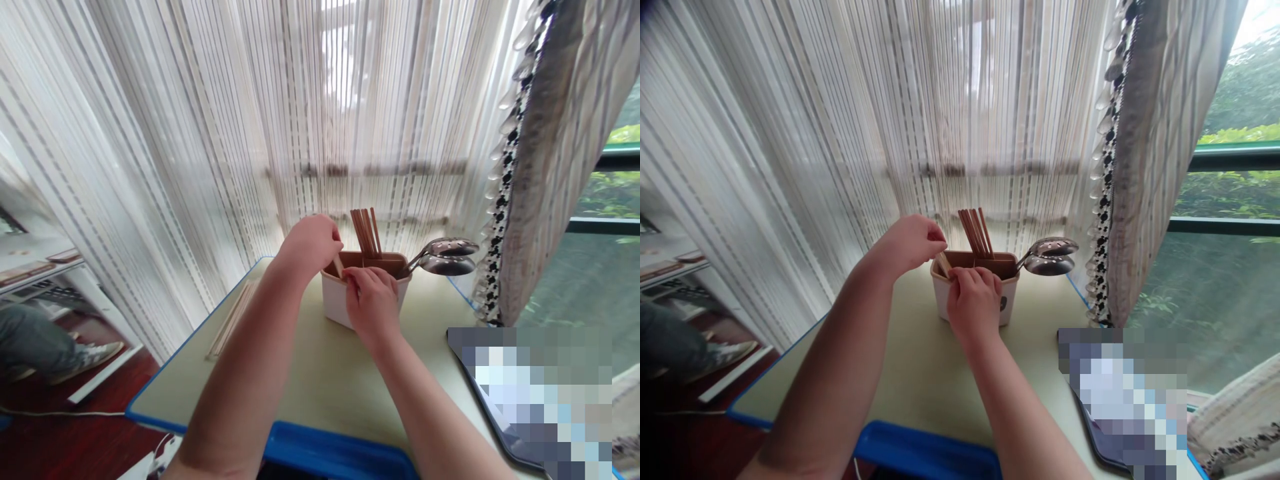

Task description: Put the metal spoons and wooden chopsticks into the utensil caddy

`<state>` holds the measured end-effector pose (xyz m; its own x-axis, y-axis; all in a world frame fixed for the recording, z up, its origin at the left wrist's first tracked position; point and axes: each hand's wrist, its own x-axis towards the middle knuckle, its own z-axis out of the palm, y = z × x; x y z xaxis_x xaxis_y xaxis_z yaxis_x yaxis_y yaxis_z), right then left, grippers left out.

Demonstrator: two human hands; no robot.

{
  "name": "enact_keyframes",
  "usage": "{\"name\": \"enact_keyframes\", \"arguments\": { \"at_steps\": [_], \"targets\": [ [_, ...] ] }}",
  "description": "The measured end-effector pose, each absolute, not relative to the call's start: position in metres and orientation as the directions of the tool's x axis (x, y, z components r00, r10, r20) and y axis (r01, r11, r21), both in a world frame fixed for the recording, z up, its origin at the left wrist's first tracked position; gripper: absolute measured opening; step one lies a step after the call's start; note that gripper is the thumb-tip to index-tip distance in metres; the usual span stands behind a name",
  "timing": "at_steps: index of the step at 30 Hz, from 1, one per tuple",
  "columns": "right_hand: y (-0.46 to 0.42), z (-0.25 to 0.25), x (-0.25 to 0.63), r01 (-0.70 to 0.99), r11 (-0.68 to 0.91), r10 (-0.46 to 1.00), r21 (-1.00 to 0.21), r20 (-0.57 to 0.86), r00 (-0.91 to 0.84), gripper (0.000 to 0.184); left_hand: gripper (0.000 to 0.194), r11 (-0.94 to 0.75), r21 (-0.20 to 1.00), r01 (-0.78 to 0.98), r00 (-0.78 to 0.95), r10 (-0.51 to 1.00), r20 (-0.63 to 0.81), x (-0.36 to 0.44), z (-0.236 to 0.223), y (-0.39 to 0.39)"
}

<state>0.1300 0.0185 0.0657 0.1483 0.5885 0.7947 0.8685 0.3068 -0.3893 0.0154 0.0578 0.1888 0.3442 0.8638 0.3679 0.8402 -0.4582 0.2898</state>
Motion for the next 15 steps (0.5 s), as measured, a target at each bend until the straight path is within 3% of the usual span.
{"name": "enact_keyframes", "arguments": {
  "at_steps": [7,15],
  "targets": [
    [0.02,0.063,0.13,0.879,0.299,0.577,-0.372,0.804,0.144,0.018,0.022,-0.453,0.317,0.833,0.272,0.835,0.478,0.012,0.19,0.053],
    [0.022,0.062,0.131,0.886,0.301,0.573,-0.353,0.81,0.128,0.019,0.025,-0.455,0.321,0.83,0.267,0.831,0.488,0.01,0.192,0.047]
  ]
}}
